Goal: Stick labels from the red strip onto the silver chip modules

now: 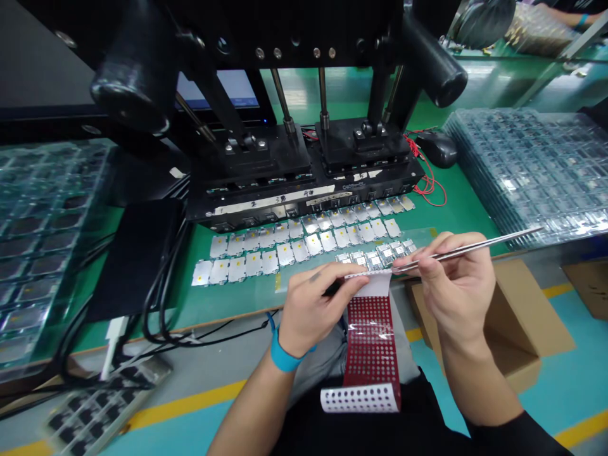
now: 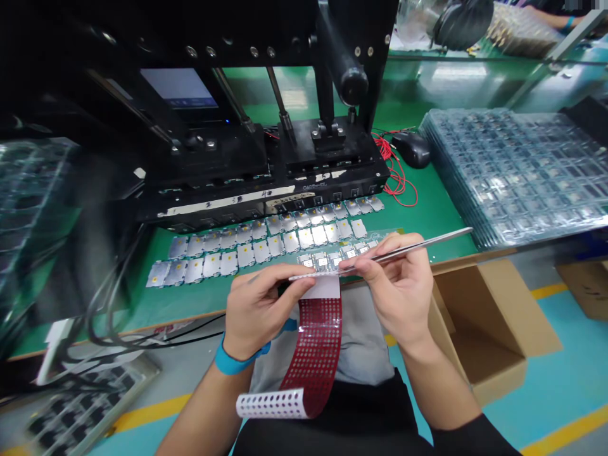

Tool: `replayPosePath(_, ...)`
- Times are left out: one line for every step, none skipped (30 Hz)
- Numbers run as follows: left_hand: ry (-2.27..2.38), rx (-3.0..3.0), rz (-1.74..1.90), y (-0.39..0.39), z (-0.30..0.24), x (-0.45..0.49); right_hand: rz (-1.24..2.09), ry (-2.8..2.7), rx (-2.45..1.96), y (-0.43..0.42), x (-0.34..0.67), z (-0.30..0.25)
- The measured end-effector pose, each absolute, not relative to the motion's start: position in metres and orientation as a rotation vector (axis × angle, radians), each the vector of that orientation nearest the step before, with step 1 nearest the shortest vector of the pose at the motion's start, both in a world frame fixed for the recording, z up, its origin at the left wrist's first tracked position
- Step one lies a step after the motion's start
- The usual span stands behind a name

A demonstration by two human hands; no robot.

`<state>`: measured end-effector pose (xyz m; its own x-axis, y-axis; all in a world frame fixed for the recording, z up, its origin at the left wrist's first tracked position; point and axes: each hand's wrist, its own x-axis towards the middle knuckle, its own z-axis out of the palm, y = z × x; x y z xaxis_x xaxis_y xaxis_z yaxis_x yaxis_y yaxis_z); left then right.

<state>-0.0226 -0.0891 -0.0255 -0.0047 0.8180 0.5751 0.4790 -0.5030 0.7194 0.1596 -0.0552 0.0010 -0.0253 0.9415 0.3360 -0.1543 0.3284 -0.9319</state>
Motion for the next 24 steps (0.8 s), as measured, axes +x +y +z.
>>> replayPosePath(1.351, 1.963, 1.51, -0.0892, -0.0255, -0.0226, 1.059, -1.28, -0.839, -0.0552, 0.1596, 0.0006)
replayPosePath(1.354, 1.965, 1.508, -0.0893, -0.0255, -0.0227, 1.058, -1.282, -0.848, -0.0553, 0.1596, 0.0001)
replayPosePath(1.357, 1.967, 1.505, -0.0893, -0.0255, -0.0228, 1.059, -1.284, -0.853, -0.0554, 0.1596, -0.0003)
replayPosePath(1.36, 1.969, 1.502, -0.0894, -0.0254, -0.0228, 1.06, -1.288, -0.854, -0.0556, 0.1596, -0.0007)
replayPosePath(1.363, 1.971, 1.497, -0.0895, -0.0253, -0.023, 1.06, -1.292, -0.855, -0.0557, 0.1596, -0.001)
replayPosePath(1.365, 1.972, 1.496, -0.0895, -0.0251, -0.0231, 1.055, -1.294, -0.856, -0.0558, 0.1596, -0.0013)
replayPosePath(1.365, 1.975, 1.495, -0.0895, -0.0249, -0.0232, 1.051, -1.298, -0.857, -0.0559, 0.1597, -0.0014)
replayPosePath(1.366, 1.976, 1.494, -0.0895, -0.0247, -0.0232, 1.047, -1.3, -0.859, -0.0559, 0.1597, -0.0015)
replayPosePath(1.364, 1.98, 1.493, -0.0895, -0.0246, -0.0233, 1.045, -1.302, -0.859, -0.0559, 0.1598, -0.0015)
replayPosePath(1.365, 1.983, 1.49, -0.0895, -0.0245, -0.0232, 1.044, -1.303, -0.855, -0.0559, 0.1599, -0.0013)
replayPosePath(1.366, 1.988, 1.486, -0.0895, -0.0244, -0.0232, 1.045, -1.302, -0.849, -0.0558, 0.1599, -0.0011)
replayPosePath(1.368, 1.99, 1.481, -0.0895, -0.0244, -0.0231, 1.045, -1.302, -0.842, -0.0557, 0.1599, -0.0008)
replayPosePath(1.372, 1.989, 1.48, -0.0895, -0.0245, -0.023, 1.045, -1.301, -0.835, -0.0557, 0.1598, -0.0005)
replayPosePath(1.376, 1.987, 1.48, -0.0895, -0.0245, -0.0228, 1.044, -1.298, -0.827, -0.0557, 0.1596, -0.0002)
replayPosePath(1.377, 1.982, 1.481, -0.0896, -0.0245, -0.0227, 1.048, -1.294, -0.819, -0.0558, 0.1593, 0.0001)
replayPosePath(1.377, 1.977, 1.483, -0.0896, -0.0243, -0.0226, 1.058, -1.283, -0.809, -0.0559, 0.1588, 0.0003)
replayPosePath(1.373, 1.973, 1.484, -0.0896, -0.0239, -0.0226, 1.072, -1.268, -0.793, -0.056, 0.1583, 0.0004)
replayPosePath(1.371, 1.969, 1.481, -0.0897, -0.0233, -0.0226, 1.091, -1.247, -0.772, -0.0562, 0.1577, 0.0004)
replayPosePath(1.369, 1.967, 1.475, -0.0897, -0.0226, -0.0227, 1.115, -1.225, -0.755, -0.0563, 0.1571, 0.0004)
replayPosePath(1.37, 1.966, 1.468, -0.0898, -0.0218, -0.0228, 1.137, -1.203, -0.738, -0.0565, 0.1567, 0.0003)
replayPosePath(1.372, 1.967, 1.461, -0.09, -0.021, -0.023, 1.159, -1.18, -0.729, -0.0567, 0.1564, 0.0001)
replayPosePath(1.376, 1.969, 1.454, -0.0904, -0.0203, -0.0232, 1.175, -1.163, -0.719, -0.0569, 0.1562, -0.0001)
replayPosePath(1.38, 1.971, 1.448, -0.0909, -0.0198, -0.0233, 1.184, -1.152, -0.709, -0.0571, 0.1563, -0.0004)
replayPosePath(1.384, 1.972, 1.443, -0.0916, -0.0195, -0.0235, 1.188, -1.146, -0.7, -0.0573, 0.1566, -0.0009)
